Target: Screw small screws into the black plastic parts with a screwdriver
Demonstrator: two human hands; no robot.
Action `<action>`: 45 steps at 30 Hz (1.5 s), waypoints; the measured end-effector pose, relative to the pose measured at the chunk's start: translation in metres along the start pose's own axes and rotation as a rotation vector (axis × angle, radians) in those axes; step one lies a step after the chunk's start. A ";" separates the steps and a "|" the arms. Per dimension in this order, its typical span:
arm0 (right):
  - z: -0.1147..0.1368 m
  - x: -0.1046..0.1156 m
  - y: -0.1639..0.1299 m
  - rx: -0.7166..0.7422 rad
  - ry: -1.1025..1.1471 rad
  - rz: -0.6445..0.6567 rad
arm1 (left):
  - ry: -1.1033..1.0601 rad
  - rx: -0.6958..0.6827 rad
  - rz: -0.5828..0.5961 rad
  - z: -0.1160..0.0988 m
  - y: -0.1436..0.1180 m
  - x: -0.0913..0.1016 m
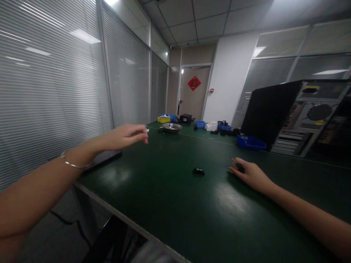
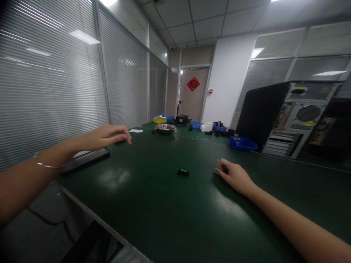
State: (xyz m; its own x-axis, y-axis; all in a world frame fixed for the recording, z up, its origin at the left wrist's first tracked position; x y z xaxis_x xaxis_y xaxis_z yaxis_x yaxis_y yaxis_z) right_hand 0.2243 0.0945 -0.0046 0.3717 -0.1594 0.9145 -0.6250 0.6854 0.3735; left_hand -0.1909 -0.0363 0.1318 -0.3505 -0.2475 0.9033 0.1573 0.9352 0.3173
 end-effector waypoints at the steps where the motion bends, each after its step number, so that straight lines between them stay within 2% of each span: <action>1: 0.000 0.000 0.000 0.000 -0.004 0.000 | 0.003 -0.112 0.098 -0.025 0.006 -0.016; 4: 0.001 0.001 0.000 0.006 0.003 0.006 | 0.020 -0.387 0.239 -0.088 0.021 -0.065; 7: 0.002 0.002 0.000 0.011 0.008 0.010 | 0.054 -0.613 0.288 -0.129 0.032 -0.114; 10: 0.003 0.002 0.000 0.007 -0.001 0.010 | 0.027 -0.653 0.291 -0.144 0.043 -0.152; 13: 0.002 0.002 0.000 0.009 0.004 0.004 | -0.002 -0.647 0.345 -0.143 0.047 -0.175; 16: -0.002 0.000 -0.001 0.002 0.016 0.009 | -0.044 -0.664 0.336 -0.138 0.046 -0.182; 22: -0.004 -0.001 -0.002 0.001 -0.018 0.009 | -0.130 -0.659 0.316 -0.136 0.046 -0.182; 30: 0.000 -0.001 -0.001 0.003 -0.097 0.009 | -0.213 -0.603 0.299 -0.135 0.050 -0.185; 36: 0.004 0.000 -0.003 -0.003 -0.089 0.005 | -0.398 -0.500 0.287 -0.128 0.055 -0.182; 41: 0.005 0.000 -0.004 0.013 -0.108 0.012 | -0.347 -0.479 0.320 -0.121 0.060 -0.185; 45: 0.011 0.004 -0.005 0.024 -0.083 0.028 | -0.416 -0.449 0.310 -0.119 0.062 -0.186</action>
State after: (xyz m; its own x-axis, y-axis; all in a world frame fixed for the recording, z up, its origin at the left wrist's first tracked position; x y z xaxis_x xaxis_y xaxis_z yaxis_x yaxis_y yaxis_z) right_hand 0.2212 0.0820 -0.0015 0.2967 -0.1992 0.9340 -0.6510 0.6734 0.3504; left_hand -0.0063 0.0378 0.0174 -0.5394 0.2163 0.8138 0.6432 0.7296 0.2324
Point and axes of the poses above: each hand's wrist, its own y-axis towards the middle knuckle, its own x-axis out of the back of the hand, z = x × y, the point moved 5 cm from there along y, towards the middle knuckle, and after that the axes turned 14 degrees about x, right-handed, at the moved point
